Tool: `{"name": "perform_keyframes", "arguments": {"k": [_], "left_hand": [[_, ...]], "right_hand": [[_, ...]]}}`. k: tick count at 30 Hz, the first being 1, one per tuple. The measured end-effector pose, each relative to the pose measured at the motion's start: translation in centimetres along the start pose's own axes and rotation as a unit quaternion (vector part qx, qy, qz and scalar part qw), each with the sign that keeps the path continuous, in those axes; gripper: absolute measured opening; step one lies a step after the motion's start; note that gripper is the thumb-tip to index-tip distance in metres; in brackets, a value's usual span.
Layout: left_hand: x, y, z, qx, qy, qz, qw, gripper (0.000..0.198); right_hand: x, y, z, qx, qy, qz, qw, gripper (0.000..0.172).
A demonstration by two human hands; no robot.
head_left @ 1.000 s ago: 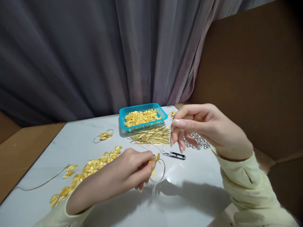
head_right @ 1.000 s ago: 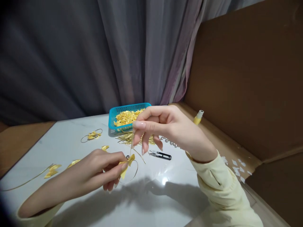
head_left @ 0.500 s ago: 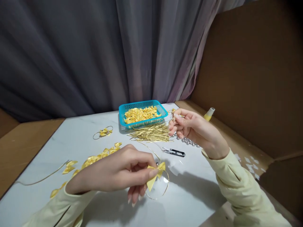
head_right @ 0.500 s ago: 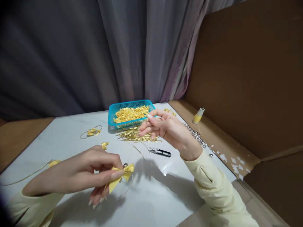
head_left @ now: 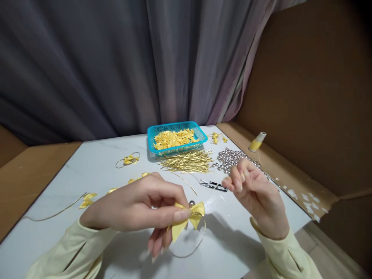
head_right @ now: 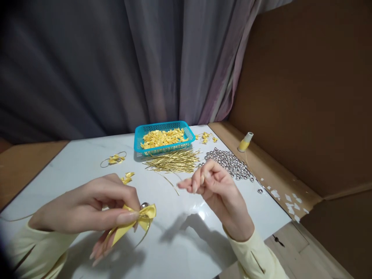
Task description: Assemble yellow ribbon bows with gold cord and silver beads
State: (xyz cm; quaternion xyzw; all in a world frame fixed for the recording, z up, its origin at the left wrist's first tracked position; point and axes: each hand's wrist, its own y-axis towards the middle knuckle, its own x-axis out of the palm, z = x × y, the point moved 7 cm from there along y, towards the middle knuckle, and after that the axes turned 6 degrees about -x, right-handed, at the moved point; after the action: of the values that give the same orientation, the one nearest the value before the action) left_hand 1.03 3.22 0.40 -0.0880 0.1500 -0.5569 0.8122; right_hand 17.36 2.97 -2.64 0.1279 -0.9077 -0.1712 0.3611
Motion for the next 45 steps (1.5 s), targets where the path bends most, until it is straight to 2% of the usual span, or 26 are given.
{"name": "perform_keyframes", "arguments": {"k": [2,6,8,13,18,22,28,31,34,38,41,45], "left_hand": [[-0.5,-0.4,0.3,0.022,0.011,0.024,0.999,0.019],[-1.5,-1.0,1.0,0.076,0.100,0.115,0.985,0.017],[-1.6,-1.0,1.0,0.075,0.098,0.129,0.984,0.017],[-1.0,-0.8,0.8,0.055,0.028,0.105,0.993,0.018],[-0.6,-0.1,-0.1,0.015,-0.046,0.057,0.997,0.017],[-0.4,0.3,-0.5,-0.003,-0.024,0.041,0.999,0.018],[0.0,0.7,-0.8,-0.011,0.025,0.012,1.000,0.021],[0.1,0.9,-1.1,-0.021,0.005,0.008,1.000,0.019],[0.3,0.9,-1.0,-0.014,-0.003,-0.004,1.000,0.020],[0.5,0.6,-0.5,0.009,0.029,-0.023,0.999,0.021],[0.0,0.2,0.2,0.052,0.092,0.020,0.994,0.021],[-0.9,-0.2,0.9,0.092,0.127,0.083,0.984,0.026]], "right_hand": [[0.3,-1.0,0.7,0.000,-0.020,0.000,1.000,0.013],[0.7,-2.3,1.8,0.007,-0.040,-0.011,0.999,0.010],[0.9,-2.6,2.1,-0.003,-0.064,-0.013,0.998,0.009],[1.4,-3.4,2.6,-0.020,-0.145,-0.030,0.989,0.009],[2.1,-3.4,-0.1,-0.127,-0.197,-0.027,0.972,0.014],[3.4,-2.1,-2.4,-0.191,-0.233,-0.050,0.952,0.015],[5.5,0.0,-3.1,-0.214,-0.309,-0.085,0.923,0.012],[6.5,0.2,-3.1,-0.233,-0.363,-0.146,0.890,0.017],[7.2,-0.1,-3.0,-0.274,-0.430,-0.215,0.833,0.026],[7.7,-1.0,-2.9,-0.328,-0.502,-0.262,0.756,0.031],[8.0,-2.0,-2.7,-0.348,-0.552,-0.277,0.706,0.027],[8.1,-3.4,-2.6,-0.362,-0.613,-0.258,0.653,0.023]]}}
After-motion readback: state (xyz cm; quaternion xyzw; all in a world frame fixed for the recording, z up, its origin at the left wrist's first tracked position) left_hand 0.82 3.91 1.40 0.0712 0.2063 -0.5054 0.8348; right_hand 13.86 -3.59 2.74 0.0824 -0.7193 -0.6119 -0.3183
